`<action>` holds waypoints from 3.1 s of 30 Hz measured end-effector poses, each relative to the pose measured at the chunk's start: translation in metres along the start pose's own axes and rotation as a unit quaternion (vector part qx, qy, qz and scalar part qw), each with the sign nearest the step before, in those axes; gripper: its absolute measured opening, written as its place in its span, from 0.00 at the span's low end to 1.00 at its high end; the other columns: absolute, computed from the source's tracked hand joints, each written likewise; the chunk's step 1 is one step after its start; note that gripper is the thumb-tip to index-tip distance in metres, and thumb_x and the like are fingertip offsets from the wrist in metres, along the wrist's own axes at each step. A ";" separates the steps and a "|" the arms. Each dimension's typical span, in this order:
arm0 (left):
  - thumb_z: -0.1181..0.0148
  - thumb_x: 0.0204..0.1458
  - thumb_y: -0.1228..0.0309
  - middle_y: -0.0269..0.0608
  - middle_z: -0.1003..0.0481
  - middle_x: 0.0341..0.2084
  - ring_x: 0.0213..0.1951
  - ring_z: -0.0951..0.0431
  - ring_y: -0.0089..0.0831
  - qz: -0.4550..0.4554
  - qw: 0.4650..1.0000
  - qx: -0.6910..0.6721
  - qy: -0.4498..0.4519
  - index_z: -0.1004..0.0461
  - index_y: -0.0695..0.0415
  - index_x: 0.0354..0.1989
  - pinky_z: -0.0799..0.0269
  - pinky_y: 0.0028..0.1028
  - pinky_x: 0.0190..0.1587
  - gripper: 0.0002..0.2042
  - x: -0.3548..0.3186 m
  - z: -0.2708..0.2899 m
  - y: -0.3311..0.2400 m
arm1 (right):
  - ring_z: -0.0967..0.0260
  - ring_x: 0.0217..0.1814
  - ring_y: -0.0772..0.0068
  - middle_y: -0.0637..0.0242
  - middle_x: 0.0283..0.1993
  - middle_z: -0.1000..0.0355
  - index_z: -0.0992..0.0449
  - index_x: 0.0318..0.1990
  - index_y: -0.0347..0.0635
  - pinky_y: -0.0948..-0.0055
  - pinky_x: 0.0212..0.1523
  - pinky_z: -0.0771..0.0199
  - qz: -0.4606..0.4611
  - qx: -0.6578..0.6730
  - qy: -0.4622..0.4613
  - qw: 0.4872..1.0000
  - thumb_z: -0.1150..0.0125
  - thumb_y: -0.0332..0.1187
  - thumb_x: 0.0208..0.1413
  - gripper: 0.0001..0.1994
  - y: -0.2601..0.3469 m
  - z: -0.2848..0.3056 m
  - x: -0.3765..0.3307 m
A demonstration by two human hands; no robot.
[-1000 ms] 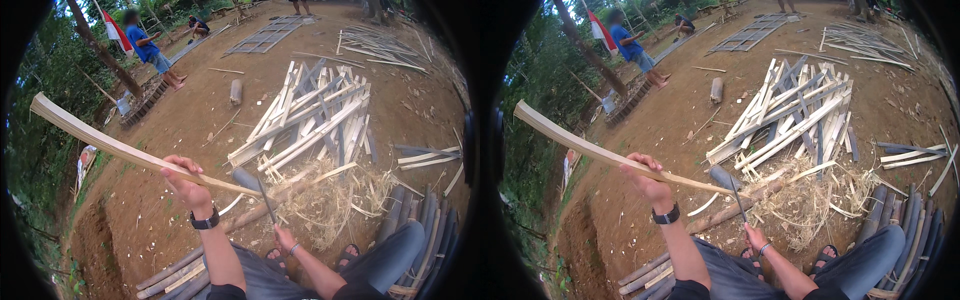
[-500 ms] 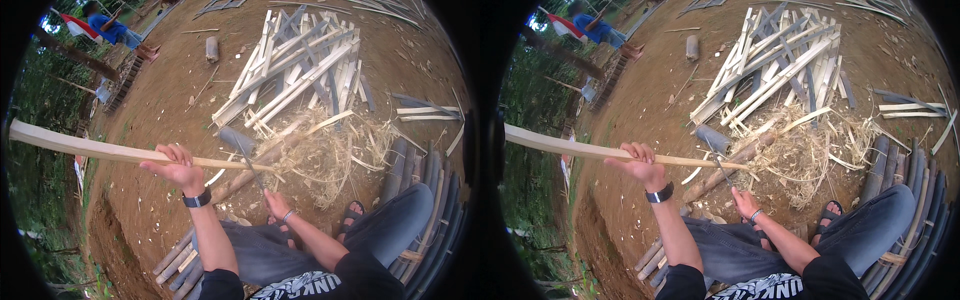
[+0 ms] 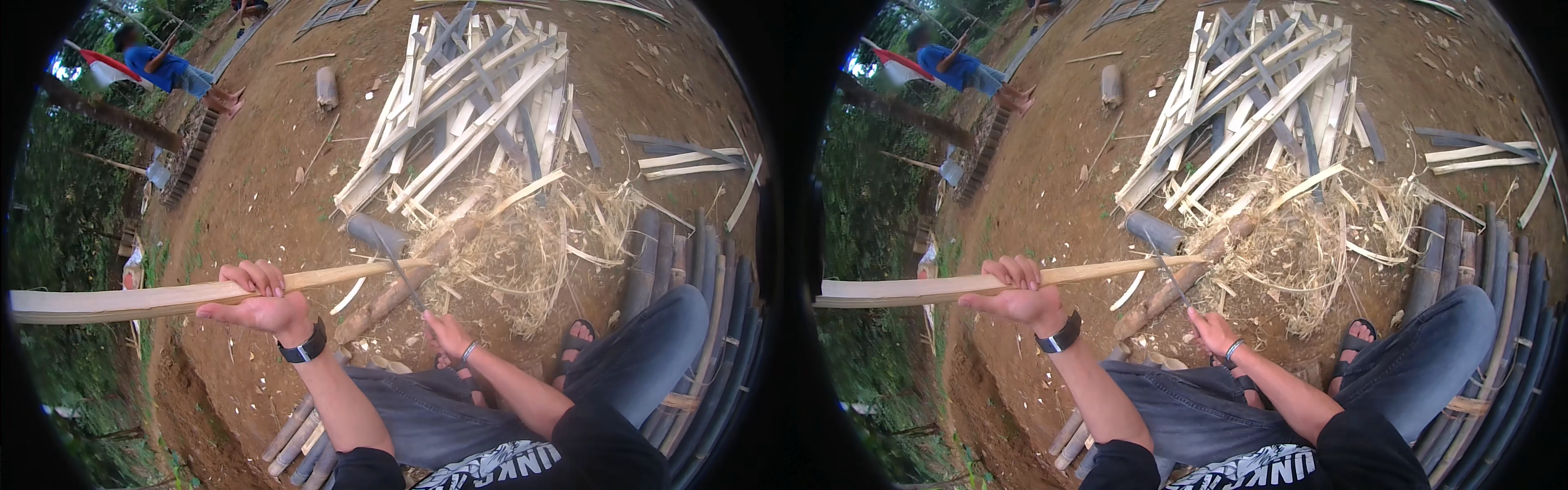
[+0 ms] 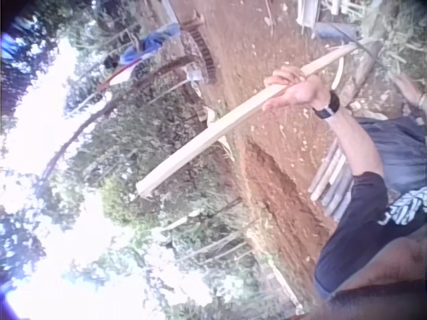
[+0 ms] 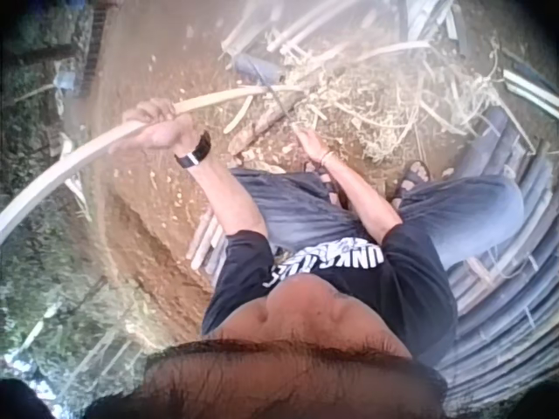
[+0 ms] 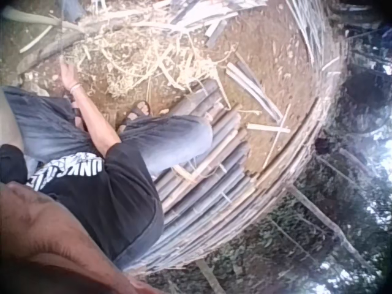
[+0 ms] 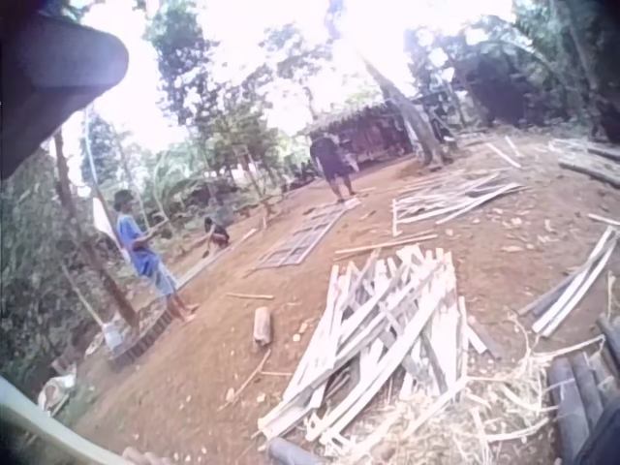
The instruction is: The person uses a large blade to shave down a long piece of wood while sitting on a pile of bamboo poles, repeatedly scraping the edge of the wood to smooth it.
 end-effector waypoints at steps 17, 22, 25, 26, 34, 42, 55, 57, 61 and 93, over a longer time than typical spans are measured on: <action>0.72 0.50 0.29 0.28 0.52 0.07 0.08 0.55 0.18 -0.008 0.999 0.048 0.013 0.52 0.49 0.17 0.62 0.18 0.11 0.32 -0.004 -0.018 0.007 | 0.48 0.08 0.80 0.72 0.10 0.46 0.40 0.14 0.42 0.76 0.09 0.47 -0.092 0.187 0.013 0.978 0.63 0.66 0.57 0.35 -0.021 -0.015 0.001; 0.71 0.50 0.29 0.28 0.53 0.07 0.08 0.55 0.18 -0.008 0.997 0.065 0.034 0.52 0.49 0.17 0.62 0.18 0.11 0.33 -0.003 -0.038 0.011 | 0.48 0.09 0.80 0.73 0.10 0.46 0.40 0.14 0.43 0.76 0.09 0.47 -0.066 0.147 0.008 0.987 0.64 0.67 0.57 0.35 -0.030 0.009 0.026; 0.71 0.50 0.29 0.27 0.53 0.07 0.09 0.56 0.18 -0.009 0.997 0.066 0.027 0.52 0.49 0.17 0.63 0.18 0.11 0.33 -0.002 -0.035 0.009 | 0.48 0.09 0.80 0.73 0.09 0.47 0.41 0.13 0.44 0.76 0.09 0.46 -0.092 0.191 0.031 0.977 0.64 0.67 0.56 0.35 -0.009 -0.010 0.014; 0.71 0.50 0.29 0.27 0.53 0.07 0.09 0.56 0.18 -0.004 0.997 0.064 0.032 0.52 0.49 0.17 0.63 0.18 0.11 0.33 -0.004 -0.037 0.009 | 0.48 0.09 0.79 0.73 0.09 0.47 0.41 0.13 0.44 0.76 0.10 0.46 -0.085 0.201 0.051 0.975 0.64 0.67 0.56 0.35 -0.007 -0.019 0.009; 0.72 0.49 0.28 0.27 0.54 0.07 0.09 0.56 0.17 -0.002 0.998 0.053 0.038 0.52 0.49 0.17 0.62 0.18 0.12 0.33 -0.003 -0.034 0.007 | 0.46 0.08 0.78 0.71 0.09 0.44 0.40 0.11 0.44 0.77 0.12 0.43 -0.086 0.155 0.008 0.984 0.64 0.66 0.58 0.36 -0.015 -0.008 0.025; 0.70 0.49 0.28 0.27 0.54 0.07 0.09 0.57 0.17 0.002 0.999 0.042 0.024 0.52 0.49 0.18 0.62 0.18 0.12 0.32 -0.002 -0.027 0.009 | 0.45 0.08 0.78 0.72 0.08 0.44 0.41 0.10 0.44 0.75 0.12 0.42 -0.066 0.055 -0.024 0.996 0.66 0.68 0.56 0.37 -0.030 0.011 0.041; 0.70 0.50 0.30 0.25 0.53 0.08 0.10 0.56 0.16 -0.006 0.996 0.051 0.070 0.50 0.49 0.19 0.62 0.17 0.13 0.32 -0.001 -0.028 0.006 | 0.44 0.10 0.78 0.73 0.07 0.45 0.39 0.10 0.46 0.74 0.12 0.43 -0.087 0.102 0.010 0.991 0.63 0.68 0.56 0.36 -0.021 -0.009 0.028; 0.71 0.50 0.30 0.25 0.54 0.07 0.10 0.57 0.17 -0.009 0.996 0.059 0.072 0.51 0.49 0.19 0.62 0.17 0.12 0.32 -0.001 -0.030 0.005 | 0.45 0.09 0.78 0.73 0.08 0.44 0.40 0.10 0.46 0.74 0.12 0.43 -0.056 0.120 0.018 0.991 0.64 0.68 0.55 0.36 -0.004 -0.026 0.017; 0.71 0.50 0.29 0.26 0.54 0.07 0.10 0.57 0.17 -0.003 0.995 0.071 0.069 0.52 0.49 0.18 0.62 0.17 0.12 0.32 -0.005 -0.034 0.007 | 0.45 0.09 0.78 0.72 0.08 0.44 0.42 0.10 0.48 0.74 0.11 0.42 -0.047 0.076 -0.025 0.996 0.64 0.68 0.56 0.35 -0.022 -0.012 0.018; 0.68 0.48 0.27 0.26 0.53 0.05 0.07 0.56 0.16 0.001 0.998 0.031 0.060 0.52 0.48 0.16 0.64 0.17 0.11 0.33 -0.010 -0.048 0.009 | 0.47 0.10 0.80 0.74 0.10 0.44 0.40 0.13 0.45 0.76 0.11 0.46 -0.047 0.069 -0.057 0.995 0.57 0.64 0.57 0.32 -0.020 0.006 0.021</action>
Point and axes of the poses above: each hand's wrist, its own x-axis towards the middle knuckle, its own z-axis out of the back of the hand, y = z × x, the point moved 9 cm from there along x, towards the middle knuckle
